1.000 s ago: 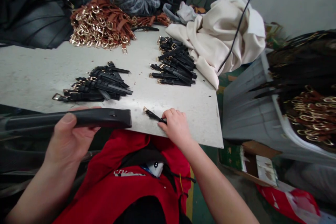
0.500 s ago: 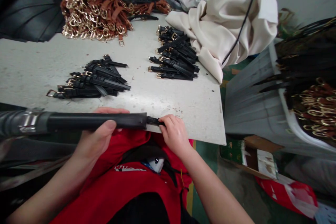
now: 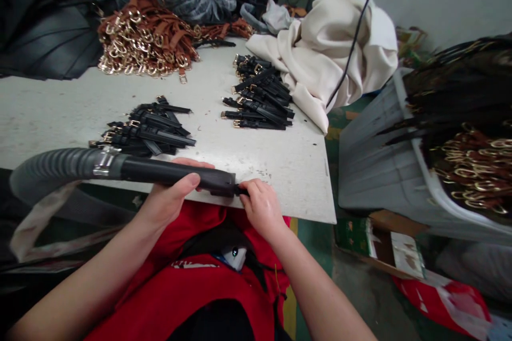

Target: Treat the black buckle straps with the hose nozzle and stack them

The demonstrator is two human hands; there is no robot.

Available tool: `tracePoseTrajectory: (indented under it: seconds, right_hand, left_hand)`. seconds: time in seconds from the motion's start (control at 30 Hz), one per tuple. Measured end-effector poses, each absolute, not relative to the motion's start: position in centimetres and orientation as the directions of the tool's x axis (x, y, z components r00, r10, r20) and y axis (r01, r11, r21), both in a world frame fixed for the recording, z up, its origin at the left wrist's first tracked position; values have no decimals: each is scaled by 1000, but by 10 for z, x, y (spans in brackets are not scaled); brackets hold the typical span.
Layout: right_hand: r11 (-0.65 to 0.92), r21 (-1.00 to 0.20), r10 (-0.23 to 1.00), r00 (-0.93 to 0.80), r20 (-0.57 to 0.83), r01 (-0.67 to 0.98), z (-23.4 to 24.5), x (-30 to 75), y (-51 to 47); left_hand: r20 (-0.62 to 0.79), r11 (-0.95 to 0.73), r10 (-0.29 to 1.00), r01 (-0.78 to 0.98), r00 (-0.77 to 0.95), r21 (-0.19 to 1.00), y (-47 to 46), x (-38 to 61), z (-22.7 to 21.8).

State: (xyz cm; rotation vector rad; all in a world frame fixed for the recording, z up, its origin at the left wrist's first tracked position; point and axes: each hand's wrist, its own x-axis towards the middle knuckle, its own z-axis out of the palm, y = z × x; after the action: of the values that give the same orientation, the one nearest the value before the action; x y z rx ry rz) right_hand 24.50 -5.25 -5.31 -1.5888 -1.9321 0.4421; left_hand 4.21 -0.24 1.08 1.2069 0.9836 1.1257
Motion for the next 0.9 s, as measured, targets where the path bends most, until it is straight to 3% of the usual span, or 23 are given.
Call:
tracePoseTrajectory:
  seconds: [0.3,0.43,0.67,0.8,0.9]
  right_hand:
    - [224,-608,966,-91,242,762,-55,245,-51]
    - [221,-599,966,-88,244,770,-57,244,-52]
    - [248,-541,959,-127,251,804,-49,244,-57]
    - [205,-400,974,-144,177,893,-38,246,-55]
    - [162,-430,987,-138,87,888,-32,247,-52]
  left_hand:
    - [-29,46,970,-64,241,997,7,55,15]
    - [-111,135,985,-187,134,973,12,34,14]
    - [-110,69,981,-239,-160,969,-4,-27,29]
    - [-124,79,979,-259,-163,963,-11,-29,31]
    - [-161,114,978,-302,-136,947,-10,-25,28]
